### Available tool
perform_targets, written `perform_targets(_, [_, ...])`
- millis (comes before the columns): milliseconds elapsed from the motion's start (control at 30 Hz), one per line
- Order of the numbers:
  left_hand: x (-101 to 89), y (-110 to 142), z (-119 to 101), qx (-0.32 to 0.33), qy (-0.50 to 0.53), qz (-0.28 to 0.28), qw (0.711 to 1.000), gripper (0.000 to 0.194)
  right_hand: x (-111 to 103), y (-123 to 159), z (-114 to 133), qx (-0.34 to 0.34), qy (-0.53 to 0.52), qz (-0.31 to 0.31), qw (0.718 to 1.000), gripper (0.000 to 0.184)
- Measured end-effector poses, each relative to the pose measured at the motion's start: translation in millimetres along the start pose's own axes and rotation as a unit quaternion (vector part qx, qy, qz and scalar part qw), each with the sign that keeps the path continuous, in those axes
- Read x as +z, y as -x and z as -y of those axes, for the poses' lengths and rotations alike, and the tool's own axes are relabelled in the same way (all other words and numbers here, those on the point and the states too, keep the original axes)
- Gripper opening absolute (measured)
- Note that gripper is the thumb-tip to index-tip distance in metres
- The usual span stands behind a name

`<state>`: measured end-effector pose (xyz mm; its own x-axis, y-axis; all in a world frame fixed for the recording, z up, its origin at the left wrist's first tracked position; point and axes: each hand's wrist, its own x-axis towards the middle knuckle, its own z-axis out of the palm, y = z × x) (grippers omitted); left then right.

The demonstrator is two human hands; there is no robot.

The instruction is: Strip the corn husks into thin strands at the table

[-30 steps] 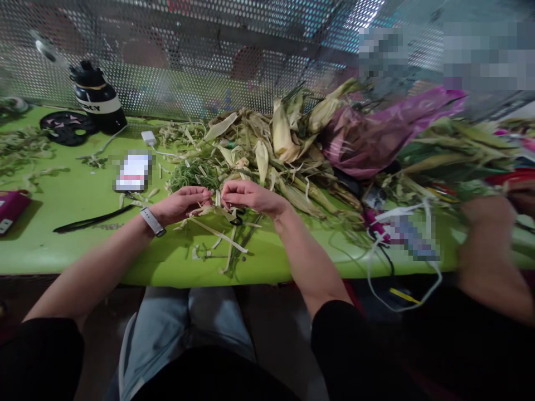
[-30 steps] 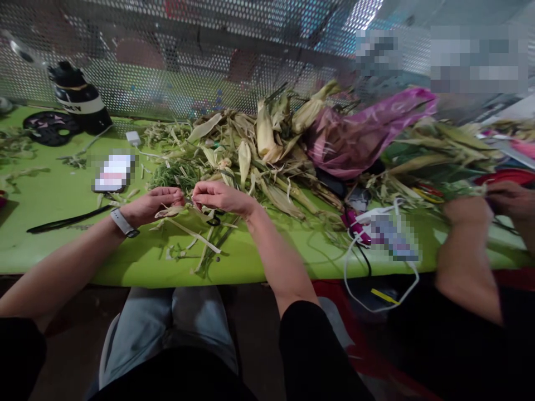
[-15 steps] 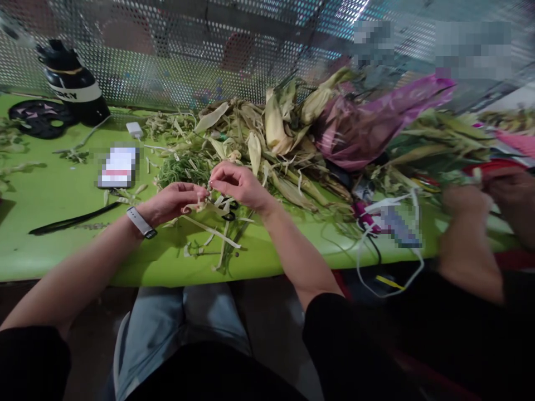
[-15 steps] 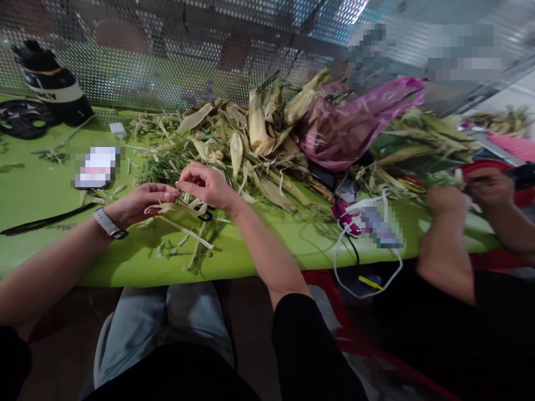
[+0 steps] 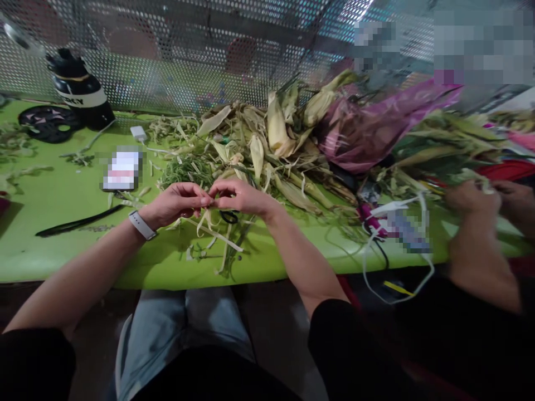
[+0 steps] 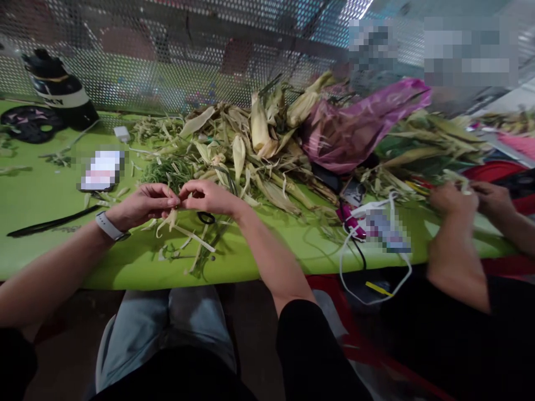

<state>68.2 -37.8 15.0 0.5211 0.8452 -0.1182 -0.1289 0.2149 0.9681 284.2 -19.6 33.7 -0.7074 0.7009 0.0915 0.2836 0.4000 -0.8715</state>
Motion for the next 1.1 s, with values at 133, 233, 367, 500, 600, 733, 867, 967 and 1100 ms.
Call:
perform_targets(133, [0.1, -1, 1, -0.014, 0.01, -0.001, 1.0, 0.025, 0, -1, -7, -0.04, 0.016, -0.007, 0.999, 0.022])
perform_targets(233, [-0.1, -1, 2, -0.011, 0.034, -0.028, 0.999, 0.026, -3, 0, -9, -0.039, 0.012, -0.035, 0.999, 0.024])
perform_targets(367, [1.1, -2, 3, -0.017, 0.067, -0.049, 0.996, 0.027, -3, 2, -5, -0.027, 0.002, -0.056, 0.998, 0.022])
perform_targets(500, [2.9, -2, 3, -0.037, 0.107, -0.042, 0.993, 0.023, 1, 4, 2, -0.012, -0.028, -0.066, 0.997, 0.022])
perform_targets(600, [3.6, -2, 1, -0.056, 0.124, -0.036, 0.99, 0.019, 2, 6, 6, -0.004, -0.036, -0.073, 0.997, 0.025])
perform_targets(733, [4.1, -1, 0, -0.101, 0.115, -0.011, 0.988, 0.016, 4, 8, 7, -0.022, -0.056, -0.075, 0.995, 0.025])
perform_targets(867, [2.8, -1, 1, -0.126, 0.108, 0.025, 0.986, 0.016, 6, 9, 8, -0.075, -0.048, -0.081, 0.993, 0.022])
perform_targets(967, [0.2, -2, 3, -0.125, 0.11, 0.043, 0.985, 0.02, 8, 11, 11, -0.111, -0.021, -0.052, 0.992, 0.02])
perform_targets(1100, [-1.9, -2, 4, -0.111, 0.099, 0.046, 0.988, 0.023, 8, 12, 14, -0.137, 0.001, -0.013, 0.99, 0.016])
